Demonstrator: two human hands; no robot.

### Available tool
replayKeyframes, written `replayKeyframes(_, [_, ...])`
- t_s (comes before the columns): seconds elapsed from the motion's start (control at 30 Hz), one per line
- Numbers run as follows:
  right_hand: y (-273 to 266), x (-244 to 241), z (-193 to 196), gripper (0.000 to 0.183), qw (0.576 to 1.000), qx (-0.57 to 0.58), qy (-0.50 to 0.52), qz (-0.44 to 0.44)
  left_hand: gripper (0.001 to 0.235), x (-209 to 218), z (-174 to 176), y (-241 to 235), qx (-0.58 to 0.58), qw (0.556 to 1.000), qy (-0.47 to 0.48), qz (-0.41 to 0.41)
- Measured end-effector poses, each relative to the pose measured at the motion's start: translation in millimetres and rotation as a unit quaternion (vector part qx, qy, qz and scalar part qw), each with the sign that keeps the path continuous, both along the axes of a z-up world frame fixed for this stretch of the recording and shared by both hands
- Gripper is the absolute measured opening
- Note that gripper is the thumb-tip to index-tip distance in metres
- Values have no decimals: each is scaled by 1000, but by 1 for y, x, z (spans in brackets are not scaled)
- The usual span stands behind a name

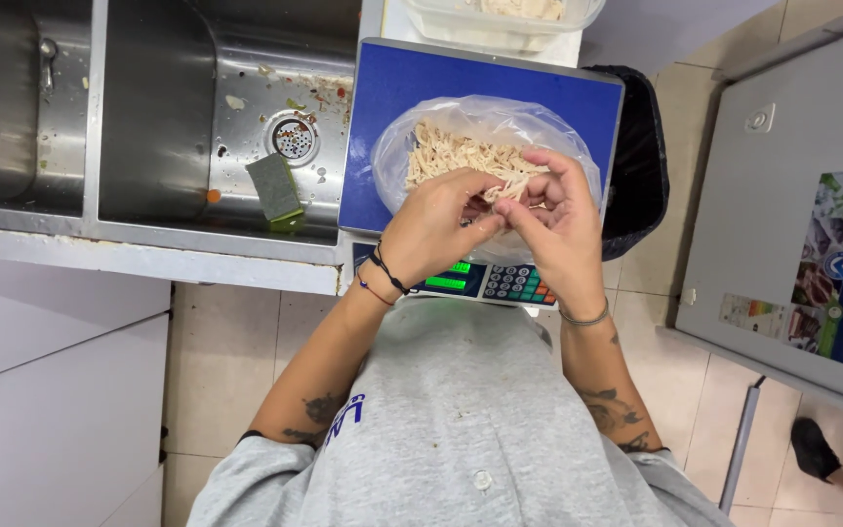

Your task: Shredding cooked chicken by hand into a plastic bag on a digital scale for portioning

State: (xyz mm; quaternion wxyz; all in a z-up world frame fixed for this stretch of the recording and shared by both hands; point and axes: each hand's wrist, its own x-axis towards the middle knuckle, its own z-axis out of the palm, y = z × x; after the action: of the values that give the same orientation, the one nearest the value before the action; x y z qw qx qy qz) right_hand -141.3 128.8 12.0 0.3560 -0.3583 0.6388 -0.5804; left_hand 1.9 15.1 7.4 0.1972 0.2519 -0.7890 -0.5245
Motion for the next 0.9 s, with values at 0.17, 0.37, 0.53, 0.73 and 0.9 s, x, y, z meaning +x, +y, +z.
replayKeyframes(0.17, [5,-2,8,52,998,-27,-49,11,22,0,-3,-5,22,999,7,49])
replayKeyframes(0.37, [7,-14,24,32,991,11,127,29,28,9,4,-20,8,994,20,105])
replayKeyframes(0.53, [-12,2,37,34,969,-15,232,88,52,8,21,-11,118,988,36,89])
replayKeyframes(0.73, [-16,4,10,13,967,-15,253,27,24,0,1,-4,178,976,72,105])
replayKeyframes(0.9, [-17,20,16,8,956,-44,278,-80,23,-6,-18,1,231,961,87,127])
